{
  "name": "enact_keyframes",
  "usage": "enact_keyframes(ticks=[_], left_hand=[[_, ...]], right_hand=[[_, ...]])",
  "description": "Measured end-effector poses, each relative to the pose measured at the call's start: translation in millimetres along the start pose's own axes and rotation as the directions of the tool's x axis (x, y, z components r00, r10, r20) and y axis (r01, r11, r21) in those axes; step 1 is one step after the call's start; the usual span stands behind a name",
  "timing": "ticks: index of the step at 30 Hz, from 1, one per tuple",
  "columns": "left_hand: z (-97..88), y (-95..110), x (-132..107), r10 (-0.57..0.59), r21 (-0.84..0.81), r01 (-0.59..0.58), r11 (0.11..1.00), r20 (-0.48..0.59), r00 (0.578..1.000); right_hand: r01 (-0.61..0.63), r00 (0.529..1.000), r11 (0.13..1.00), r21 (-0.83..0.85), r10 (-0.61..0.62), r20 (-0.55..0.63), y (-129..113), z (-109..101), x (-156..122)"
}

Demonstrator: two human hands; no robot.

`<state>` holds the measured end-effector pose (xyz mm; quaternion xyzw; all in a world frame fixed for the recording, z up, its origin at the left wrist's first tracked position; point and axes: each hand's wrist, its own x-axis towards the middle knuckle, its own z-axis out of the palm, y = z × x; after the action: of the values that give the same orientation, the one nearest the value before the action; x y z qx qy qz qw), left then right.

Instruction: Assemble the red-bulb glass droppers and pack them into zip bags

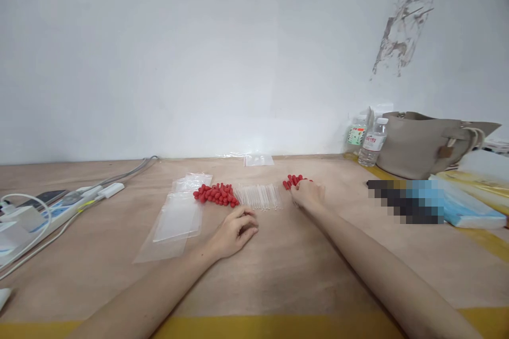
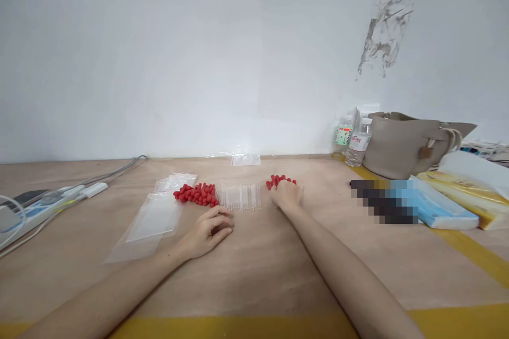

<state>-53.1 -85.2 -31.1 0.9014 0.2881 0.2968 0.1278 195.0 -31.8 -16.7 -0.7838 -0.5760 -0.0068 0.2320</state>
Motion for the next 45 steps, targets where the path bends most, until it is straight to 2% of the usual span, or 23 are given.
enact_keyframes(ticks=[4, 11, 14, 17, 25, 28, 30, 33, 35, 36, 37, 40, 42, 45], left_hand=[[-0.8, 1, 0, -0.005, 0.001, 0.005, 1.000, 0.018, 1.000], [-2.0, 3, 1, -0.008, -0.013, 0.008, 1.000, 0.026, 1.000], [-2.7, 4, 3, -0.010, -0.018, 0.011, 1.000, 0.012, 1.000], [-3.6, 5, 3, -0.014, -0.022, 0.013, 1.000, -0.010, 1.000], [0.1, 9, 2, -0.042, 0.005, 0.042, 0.999, -0.062, 0.997], [-7.0, 7, 6, -0.032, 0.092, 0.046, 0.995, -0.149, 0.988], [-22.7, -2, 12, -0.055, 0.185, 0.105, 0.977, -0.254, 0.966], [-59.1, -30, 25, -0.204, 0.285, 0.312, 0.906, -0.351, 0.914], [-82.9, -55, 36, -0.371, 0.327, 0.468, 0.821, -0.318, 0.872], [-92.1, -66, 41, -0.468, 0.359, 0.531, 0.768, -0.251, 0.847], [-98.9, -77, 47, -0.518, 0.373, 0.559, 0.741, -0.212, 0.829], [-104.9, -99, 63, -0.626, 0.399, 0.618, 0.677, -0.130, 0.769], [-100.9, -106, 73, -0.688, 0.417, 0.657, 0.628, -0.096, 0.719], [-92.6, -111, 86, -0.755, 0.439, 0.702, 0.560, -0.078, 0.651]], right_hand=[[-0.011, 1.000, 0.999, -0.039, 0.010, -0.010, -1, 9, 0], [0.058, 0.998, 0.995, -0.087, -0.059, -0.009, -7, 6, -6], [0.110, 0.992, 0.992, -0.055, -0.106, 0.061, -18, 5, -9], [0.095, 0.987, 0.994, -0.053, -0.087, 0.134, -28, 5, -7], [0.070, 0.971, 0.997, -0.036, -0.060, 0.233, -42, 4, 4], [0.073, 0.969, 0.997, -0.016, -0.067, 0.238, -43, 2, 4], [0.089, 0.972, 0.996, 0.006, -0.088, 0.217, -40, -1, 1], [0.131, 0.978, 0.990, 0.043, -0.137, 0.160, -25, -6, -12], [0.205, 0.970, 0.973, 0.108, -0.217, 0.113, -11, -9, -24], [0.292, 0.949, 0.937, 0.190, -0.309, 0.066, -4, -9, -31], [0.369, 0.921, 0.890, 0.269, -0.389, 0.025, 3, -9, -38], [0.520, 0.845, 0.755, 0.398, -0.522, -0.114, 18, -7, -55], [0.557, 0.826, 0.729, 0.398, -0.535, -0.178, 24, -4, -62], [0.579, 0.814, 0.728, 0.367, -0.543, -0.205, 27, 1, -66]])
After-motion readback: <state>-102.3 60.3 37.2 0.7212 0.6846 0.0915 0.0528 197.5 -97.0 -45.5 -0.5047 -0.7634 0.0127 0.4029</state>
